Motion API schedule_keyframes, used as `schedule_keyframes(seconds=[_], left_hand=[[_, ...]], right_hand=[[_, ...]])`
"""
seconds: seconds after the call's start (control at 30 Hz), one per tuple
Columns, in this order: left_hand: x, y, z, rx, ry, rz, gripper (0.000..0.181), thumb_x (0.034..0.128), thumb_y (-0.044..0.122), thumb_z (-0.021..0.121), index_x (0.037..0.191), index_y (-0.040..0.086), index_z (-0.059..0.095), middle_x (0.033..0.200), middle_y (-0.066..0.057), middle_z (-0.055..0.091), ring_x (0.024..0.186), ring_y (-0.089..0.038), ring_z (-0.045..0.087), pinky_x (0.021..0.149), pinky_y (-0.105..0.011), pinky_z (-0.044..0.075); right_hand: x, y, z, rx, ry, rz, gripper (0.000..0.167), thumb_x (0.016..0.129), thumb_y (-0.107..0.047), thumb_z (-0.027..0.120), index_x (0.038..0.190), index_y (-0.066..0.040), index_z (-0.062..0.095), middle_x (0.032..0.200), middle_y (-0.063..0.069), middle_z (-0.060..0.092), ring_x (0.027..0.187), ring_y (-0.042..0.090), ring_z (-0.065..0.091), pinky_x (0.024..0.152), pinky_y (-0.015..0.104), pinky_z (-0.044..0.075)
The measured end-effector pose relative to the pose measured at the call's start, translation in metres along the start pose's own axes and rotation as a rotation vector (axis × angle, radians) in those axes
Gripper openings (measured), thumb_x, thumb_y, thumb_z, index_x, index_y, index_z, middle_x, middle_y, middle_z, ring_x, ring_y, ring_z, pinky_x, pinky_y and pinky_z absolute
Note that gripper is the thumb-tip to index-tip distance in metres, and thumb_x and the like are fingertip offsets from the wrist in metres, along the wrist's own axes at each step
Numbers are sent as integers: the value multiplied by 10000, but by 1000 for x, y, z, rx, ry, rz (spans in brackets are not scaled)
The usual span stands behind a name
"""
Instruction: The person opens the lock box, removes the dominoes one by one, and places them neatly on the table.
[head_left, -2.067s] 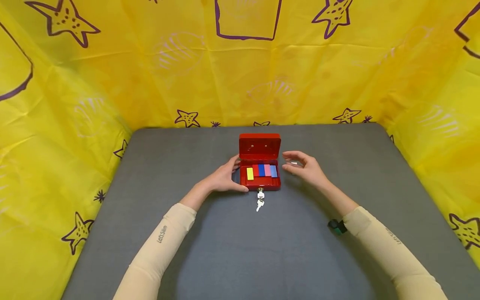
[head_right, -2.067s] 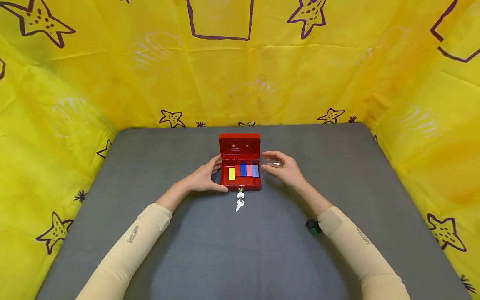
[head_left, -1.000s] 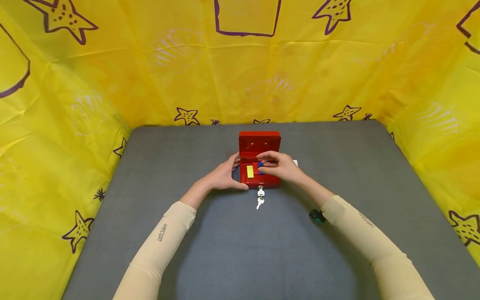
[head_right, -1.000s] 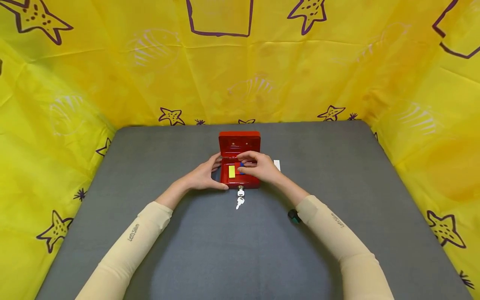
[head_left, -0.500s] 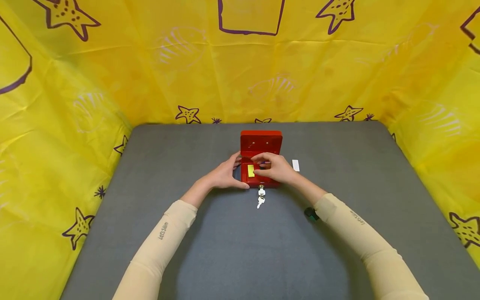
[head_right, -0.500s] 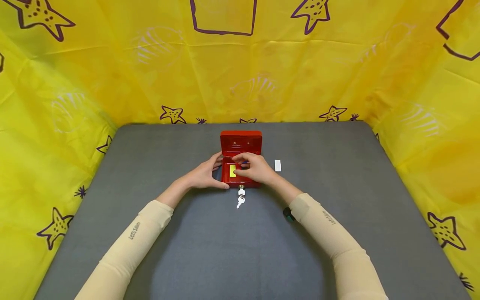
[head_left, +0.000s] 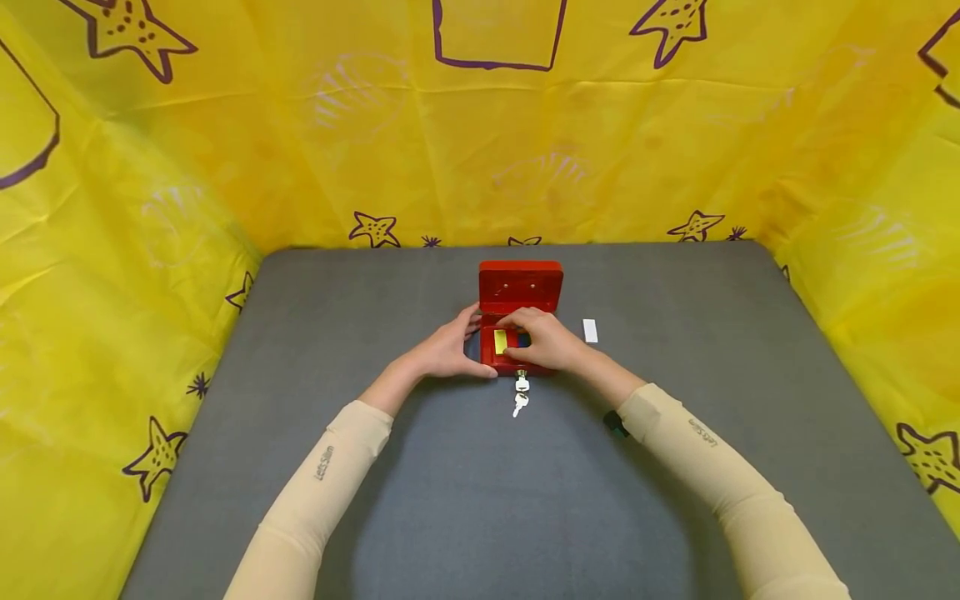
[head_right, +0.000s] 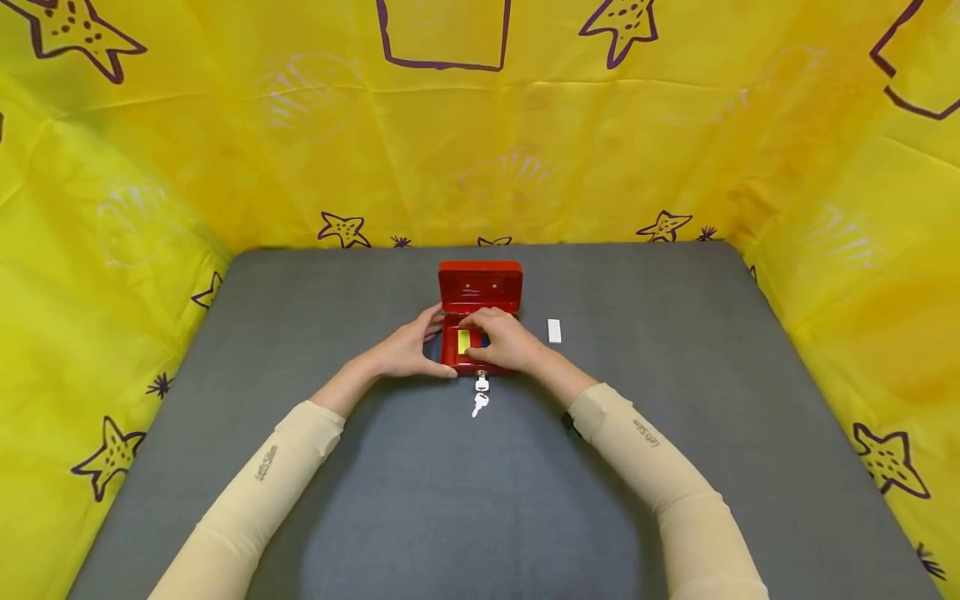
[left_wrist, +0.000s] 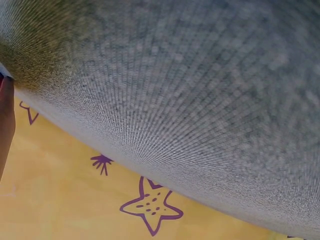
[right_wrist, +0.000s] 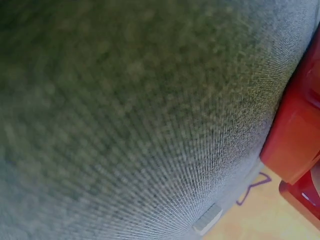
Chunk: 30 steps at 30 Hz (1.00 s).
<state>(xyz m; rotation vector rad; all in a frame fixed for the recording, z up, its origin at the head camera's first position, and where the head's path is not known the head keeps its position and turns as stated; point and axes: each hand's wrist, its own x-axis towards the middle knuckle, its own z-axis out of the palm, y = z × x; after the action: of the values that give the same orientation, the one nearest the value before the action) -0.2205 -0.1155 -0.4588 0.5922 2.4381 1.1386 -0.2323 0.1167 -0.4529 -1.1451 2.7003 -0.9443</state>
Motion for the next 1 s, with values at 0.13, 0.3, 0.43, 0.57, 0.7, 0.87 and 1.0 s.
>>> schedule_keyframes(seconds=[0.13, 0.3, 0.43, 0.57, 0.7, 0.87, 1.0], left_hand=[[2, 1, 1, 4, -13, 9, 1190, 697, 389, 866, 1554, 118, 86, 1528, -107, 332, 1369, -245, 393, 1089, -401, 366], [3, 1, 1, 3, -20, 2, 1186, 700, 389, 865, 1555, 121, 87, 1533, -108, 330, 1373, -244, 388, 1095, -403, 357], [2, 0, 1, 1, -9, 3, 1188, 694, 382, 871, 1553, 123, 92, 1522, -109, 344, 1366, -245, 397, 1096, -401, 357], [-1, -1, -1, 5, -1, 6, 1181, 701, 375, 869, 1554, 139, 87, 1515, -99, 348, 1365, -236, 396, 1097, -385, 355], [-1, 0, -1, 4, -3, 9, 1169, 711, 371, 863, 1556, 154, 85, 1517, -90, 343, 1368, -228, 391, 1095, -376, 357], [0, 0, 0, 5, -4, 12, 1169, 711, 376, 863, 1556, 150, 87, 1518, -93, 342, 1368, -230, 391, 1098, -384, 353], [1, 0, 0, -1, -5, 5, 1164, 711, 378, 862, 1555, 157, 92, 1520, -86, 342, 1370, -225, 387, 1100, -383, 349]], right_hand=[[-2, 1, 0, -66, -18, -5, 445, 824, -206, 786, 1201, -17, 643, 1176, 113, 649, 1101, 260, 550, 1006, 425, 431], [-3, 0, 1, -111, -38, -22, 447, 833, -214, 778, 1205, -7, 640, 1179, 111, 649, 1116, 270, 540, 1013, 415, 425], [0, -1, 2, -127, -49, -31, 433, 838, -217, 774, 1204, -22, 647, 1177, 88, 653, 1125, 254, 534, 1012, 391, 430], [3, -2, 3, -151, -61, -32, 431, 840, -225, 772, 1208, -34, 652, 1183, 81, 655, 1133, 248, 535, 1006, 386, 436], [4, -3, 2, -178, -82, -19, 433, 847, -242, 764, 1217, -47, 654, 1196, 79, 654, 1139, 242, 533, 1005, 383, 440], [5, -2, 2, -197, -94, -17, 428, 857, -258, 754, 1220, -55, 655, 1202, 74, 654, 1143, 235, 535, 1007, 379, 439], [5, -1, 3, -205, -91, -29, 422, 857, -258, 754, 1214, -55, 659, 1198, 74, 658, 1140, 237, 542, 1006, 381, 441]])
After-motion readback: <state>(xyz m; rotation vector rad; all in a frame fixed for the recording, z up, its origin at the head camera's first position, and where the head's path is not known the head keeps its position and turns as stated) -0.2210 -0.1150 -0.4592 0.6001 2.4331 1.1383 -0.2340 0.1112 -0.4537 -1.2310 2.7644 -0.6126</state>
